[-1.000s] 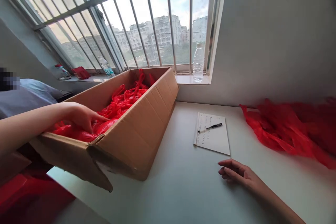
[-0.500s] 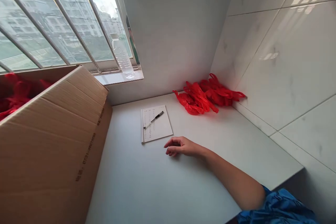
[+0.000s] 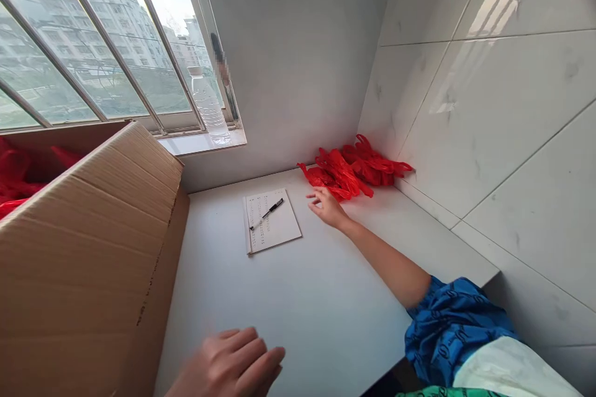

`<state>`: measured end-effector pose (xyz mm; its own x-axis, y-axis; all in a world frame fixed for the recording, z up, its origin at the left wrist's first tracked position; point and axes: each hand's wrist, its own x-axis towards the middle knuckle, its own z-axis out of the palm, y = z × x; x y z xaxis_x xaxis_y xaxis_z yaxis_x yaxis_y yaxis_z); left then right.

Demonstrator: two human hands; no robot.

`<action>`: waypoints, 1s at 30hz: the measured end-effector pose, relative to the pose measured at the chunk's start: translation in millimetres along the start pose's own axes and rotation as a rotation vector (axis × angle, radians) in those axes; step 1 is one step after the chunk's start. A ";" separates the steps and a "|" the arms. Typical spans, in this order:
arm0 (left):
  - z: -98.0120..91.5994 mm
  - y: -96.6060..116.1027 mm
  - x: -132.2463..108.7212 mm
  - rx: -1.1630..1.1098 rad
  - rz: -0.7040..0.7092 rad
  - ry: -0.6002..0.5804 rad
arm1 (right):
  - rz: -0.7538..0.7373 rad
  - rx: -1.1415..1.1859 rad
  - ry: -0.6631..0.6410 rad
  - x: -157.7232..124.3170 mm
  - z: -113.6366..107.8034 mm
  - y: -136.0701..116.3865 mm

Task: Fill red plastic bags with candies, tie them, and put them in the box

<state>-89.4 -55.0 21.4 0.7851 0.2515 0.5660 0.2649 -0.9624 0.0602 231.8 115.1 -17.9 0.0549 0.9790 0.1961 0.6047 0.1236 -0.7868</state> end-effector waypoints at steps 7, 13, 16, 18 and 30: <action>59.9 -20.5 16.8 -0.135 -0.105 -0.212 | 0.137 -0.189 0.215 27.9 -23.7 20.7; 69.3 -37.1 20.3 -0.325 -0.440 -0.106 | 0.046 -0.149 0.378 14.8 -59.7 3.3; 65.2 -43.3 31.7 -0.453 -0.637 0.059 | -0.051 -0.037 0.297 -5.5 -74.0 -19.7; 63.3 -47.4 42.4 -0.495 -0.744 0.226 | -0.113 0.136 0.142 -22.7 -77.0 -38.2; 99.8 -64.4 54.0 -0.673 -0.901 0.010 | 0.136 0.198 -0.442 -67.2 -41.5 -22.5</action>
<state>-8.3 30.8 -34.0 0.4545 0.8853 0.0986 0.3751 -0.2906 0.8802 247.5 39.7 10.9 -0.2447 0.9582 -0.1484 0.4510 -0.0230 -0.8922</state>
